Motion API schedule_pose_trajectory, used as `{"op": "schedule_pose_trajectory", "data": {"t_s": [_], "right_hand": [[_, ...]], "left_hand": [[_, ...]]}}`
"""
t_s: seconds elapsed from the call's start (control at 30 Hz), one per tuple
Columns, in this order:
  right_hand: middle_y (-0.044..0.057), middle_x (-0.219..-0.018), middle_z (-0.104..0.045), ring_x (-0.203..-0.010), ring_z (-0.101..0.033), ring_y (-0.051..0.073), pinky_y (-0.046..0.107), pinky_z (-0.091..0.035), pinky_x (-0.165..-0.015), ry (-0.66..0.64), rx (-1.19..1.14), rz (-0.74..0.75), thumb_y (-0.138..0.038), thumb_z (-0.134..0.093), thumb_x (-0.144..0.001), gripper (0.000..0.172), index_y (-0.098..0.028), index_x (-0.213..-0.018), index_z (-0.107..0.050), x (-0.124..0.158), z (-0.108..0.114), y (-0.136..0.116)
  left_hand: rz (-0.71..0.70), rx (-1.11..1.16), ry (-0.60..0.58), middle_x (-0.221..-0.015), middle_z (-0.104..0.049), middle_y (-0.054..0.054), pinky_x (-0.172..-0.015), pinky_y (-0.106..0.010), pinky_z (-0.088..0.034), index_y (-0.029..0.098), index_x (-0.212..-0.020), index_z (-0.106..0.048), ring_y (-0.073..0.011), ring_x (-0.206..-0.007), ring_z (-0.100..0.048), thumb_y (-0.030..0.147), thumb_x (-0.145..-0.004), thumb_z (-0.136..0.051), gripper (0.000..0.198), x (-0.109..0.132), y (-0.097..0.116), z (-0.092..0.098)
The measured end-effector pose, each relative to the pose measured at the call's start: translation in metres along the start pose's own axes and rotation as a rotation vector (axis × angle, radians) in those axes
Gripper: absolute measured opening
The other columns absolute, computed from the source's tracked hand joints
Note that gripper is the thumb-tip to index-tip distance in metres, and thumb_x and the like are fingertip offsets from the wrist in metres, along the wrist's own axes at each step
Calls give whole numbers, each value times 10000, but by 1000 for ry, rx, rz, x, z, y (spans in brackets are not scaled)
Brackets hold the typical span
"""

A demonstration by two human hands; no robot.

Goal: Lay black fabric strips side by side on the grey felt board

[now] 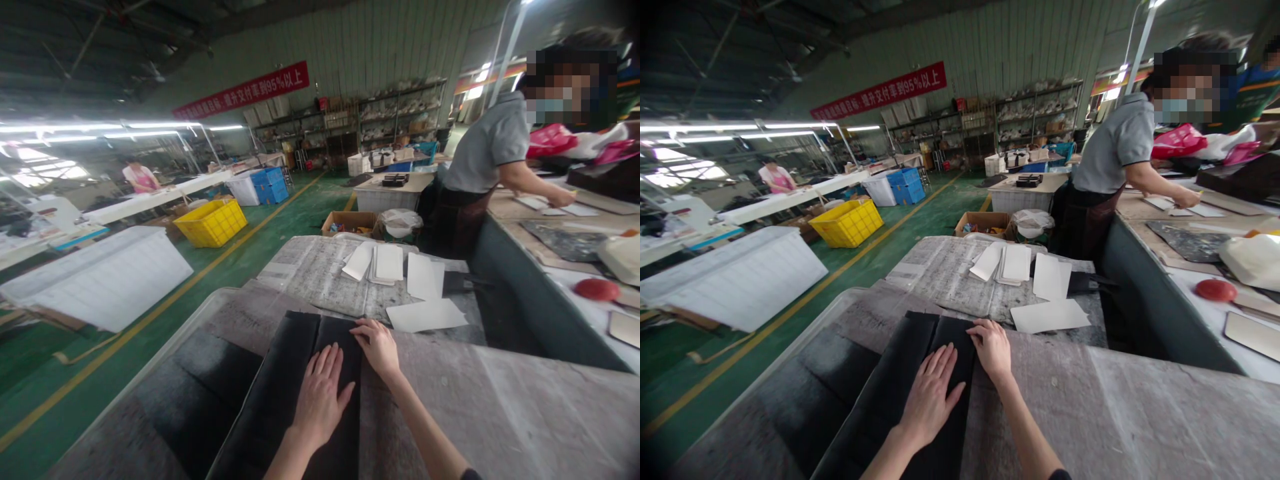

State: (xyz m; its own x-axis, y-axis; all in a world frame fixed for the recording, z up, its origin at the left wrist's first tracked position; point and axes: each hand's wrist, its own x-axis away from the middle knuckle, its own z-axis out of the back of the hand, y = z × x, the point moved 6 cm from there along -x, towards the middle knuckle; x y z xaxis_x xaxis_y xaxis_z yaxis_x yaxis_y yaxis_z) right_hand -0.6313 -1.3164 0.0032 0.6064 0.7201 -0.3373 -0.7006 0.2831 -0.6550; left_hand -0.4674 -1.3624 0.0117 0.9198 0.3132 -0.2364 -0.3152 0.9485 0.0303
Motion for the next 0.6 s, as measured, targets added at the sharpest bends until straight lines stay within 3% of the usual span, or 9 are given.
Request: {"op": "schedule_pose_trajectory", "data": {"t_s": [0.13, 0.27, 0.4, 0.5, 0.6], "right_hand": [[5, -1116, -690, -1055, -607, 213, 389, -453, -954, -1, -5, -4, -189, -580, -854, 190, -298, -906, -726, -1, 0, 1], [26, -1200, -653, -1125, -585, 212, 382, -464, -976, 34, -62, -29, -238, -575, -868, 220, -288, -1050, -690, -3, 3, 6], [49, -1241, -630, -1249, -503, 259, 458, -364, -1096, 22, -9, 29, -205, -647, -810, 252, -258, -1053, -686, 4, 2, 5], [47, -1186, -660, -1172, -565, 255, 509, -311, -1123, 5, -8, 10, -179, -649, -796, 242, -261, -1018, -695, 9, 1, 5], [52, -1143, -677, -1111, -608, 239, 483, -367, -1085, 22, -94, -54, -235, -606, -838, 171, -254, -977, -704, 8, 5, 9]], "left_hand": [[-1, 3, -7, -1512, -398, -125, -1088, -495, -415, 158, -1467, -315, -271, -1380, -386, 436, -964, -407, 582, 1, 0, 0], [-4, -1, 10, -1516, -391, -121, -1100, -501, -402, 166, -1468, -313, -270, -1385, -380, 448, -966, -397, 582, 1, 1, 1], [-6, -2, 22, -1521, -384, -115, -1109, -501, -394, 169, -1474, -299, -265, -1394, -367, 457, -968, -387, 589, 2, 1, 1], [2, -4, 2, -1528, -371, -116, -1102, -505, -401, 164, -1472, -304, -270, -1396, -362, 456, -967, -391, 590, 3, 1, 0], [4, -4, -7, -1526, -376, -113, -1105, -508, -398, 165, -1470, -310, -270, -1397, -359, 450, -966, -399, 586, 3, 1, -1]]}}
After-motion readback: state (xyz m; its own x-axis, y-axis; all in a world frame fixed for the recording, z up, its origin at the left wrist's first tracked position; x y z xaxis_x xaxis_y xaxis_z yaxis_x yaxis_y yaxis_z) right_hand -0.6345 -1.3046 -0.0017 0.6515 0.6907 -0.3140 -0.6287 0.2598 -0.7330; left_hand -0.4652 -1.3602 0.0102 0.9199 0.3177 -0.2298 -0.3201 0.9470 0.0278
